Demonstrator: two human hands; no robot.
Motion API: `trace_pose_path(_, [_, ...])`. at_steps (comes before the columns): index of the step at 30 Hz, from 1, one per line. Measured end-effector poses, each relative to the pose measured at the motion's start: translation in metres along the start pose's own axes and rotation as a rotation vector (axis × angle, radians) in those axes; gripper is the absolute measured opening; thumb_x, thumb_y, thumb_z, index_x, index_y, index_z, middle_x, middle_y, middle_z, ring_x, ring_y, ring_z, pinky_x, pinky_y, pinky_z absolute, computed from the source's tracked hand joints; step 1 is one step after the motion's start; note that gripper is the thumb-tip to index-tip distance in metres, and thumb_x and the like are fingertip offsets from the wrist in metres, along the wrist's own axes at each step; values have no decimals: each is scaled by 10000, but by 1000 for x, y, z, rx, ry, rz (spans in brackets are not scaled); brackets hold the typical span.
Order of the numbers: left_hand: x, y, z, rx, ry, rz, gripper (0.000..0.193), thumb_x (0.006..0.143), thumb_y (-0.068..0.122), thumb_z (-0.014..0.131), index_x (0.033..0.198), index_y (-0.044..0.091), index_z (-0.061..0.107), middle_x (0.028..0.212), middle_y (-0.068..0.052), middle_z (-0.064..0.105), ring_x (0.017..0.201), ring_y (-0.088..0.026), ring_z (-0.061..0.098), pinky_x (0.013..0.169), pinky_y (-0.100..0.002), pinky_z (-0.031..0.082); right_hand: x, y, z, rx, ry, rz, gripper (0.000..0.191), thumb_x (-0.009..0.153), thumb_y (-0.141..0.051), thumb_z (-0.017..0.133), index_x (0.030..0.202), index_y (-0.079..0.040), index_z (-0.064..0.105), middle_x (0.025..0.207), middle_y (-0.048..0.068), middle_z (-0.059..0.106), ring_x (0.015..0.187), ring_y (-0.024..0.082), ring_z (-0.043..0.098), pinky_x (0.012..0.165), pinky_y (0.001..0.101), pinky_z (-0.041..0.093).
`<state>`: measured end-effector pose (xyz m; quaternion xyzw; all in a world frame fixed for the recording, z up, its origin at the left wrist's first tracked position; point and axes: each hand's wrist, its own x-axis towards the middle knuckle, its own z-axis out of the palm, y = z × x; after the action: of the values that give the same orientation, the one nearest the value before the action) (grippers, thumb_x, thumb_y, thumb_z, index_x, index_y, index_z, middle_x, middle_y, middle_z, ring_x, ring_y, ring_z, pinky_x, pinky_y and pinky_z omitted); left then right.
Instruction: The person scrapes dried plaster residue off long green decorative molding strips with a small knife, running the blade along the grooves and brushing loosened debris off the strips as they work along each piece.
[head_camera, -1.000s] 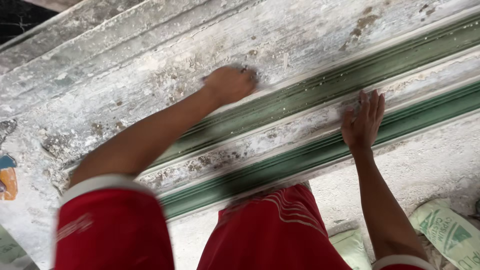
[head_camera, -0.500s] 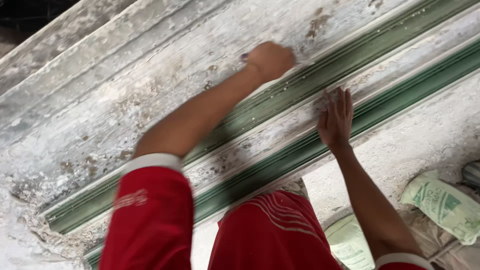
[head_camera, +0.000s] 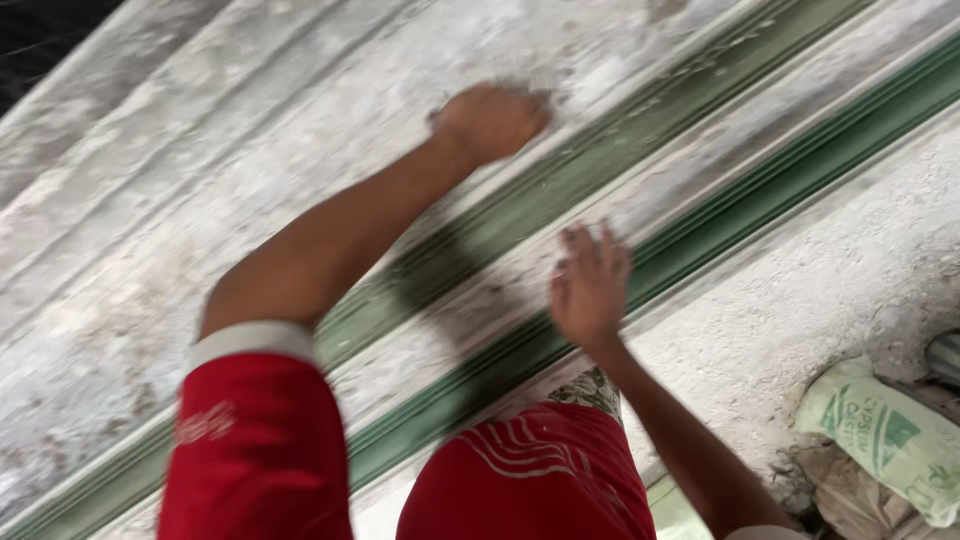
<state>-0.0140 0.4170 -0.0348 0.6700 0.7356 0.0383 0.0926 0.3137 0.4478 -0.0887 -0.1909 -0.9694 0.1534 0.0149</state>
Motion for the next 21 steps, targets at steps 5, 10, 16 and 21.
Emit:
trace_pose_path(5, [194,12,-14,152,1,-77,277,1085,260,466,1147,113,692,1106,-84,724,916,-306,737,685,-497,603,32,51,-6,202,146,-285,569,1110,-424,322,1558,-73,355,1660,232,274,1575,465,151,1230,744,95])
trace_pose_path(10, [164,23,-28,123,-238,-215,510,1076,479,274,1340,187,597,1369,-67,599,888,-324,735,593,-486,628,167,275,-118,32,178,-104,658,1137,-350,370,1629,70,247,1721,279,136,1608,432,44,1269,643,-59])
trace_pose_path(16, [170,29,-43,226,-277,-107,456,1040,337,399,1453,171,497,1446,-131,559,979,-298,735,603,-421,642,226,428,-131,40,41,-4,548,1114,-319,375,1565,-12,420,1641,219,396,1581,477,235,1268,669,110])
trace_pose_path(21, [446,42,-30,-8,-242,-188,363,998,135,480,1347,149,576,1353,-96,599,1017,-357,706,796,-528,594,212,426,-108,38,155,-64,577,1078,-315,423,1560,2,431,1631,244,400,1541,477,269,1246,662,166])
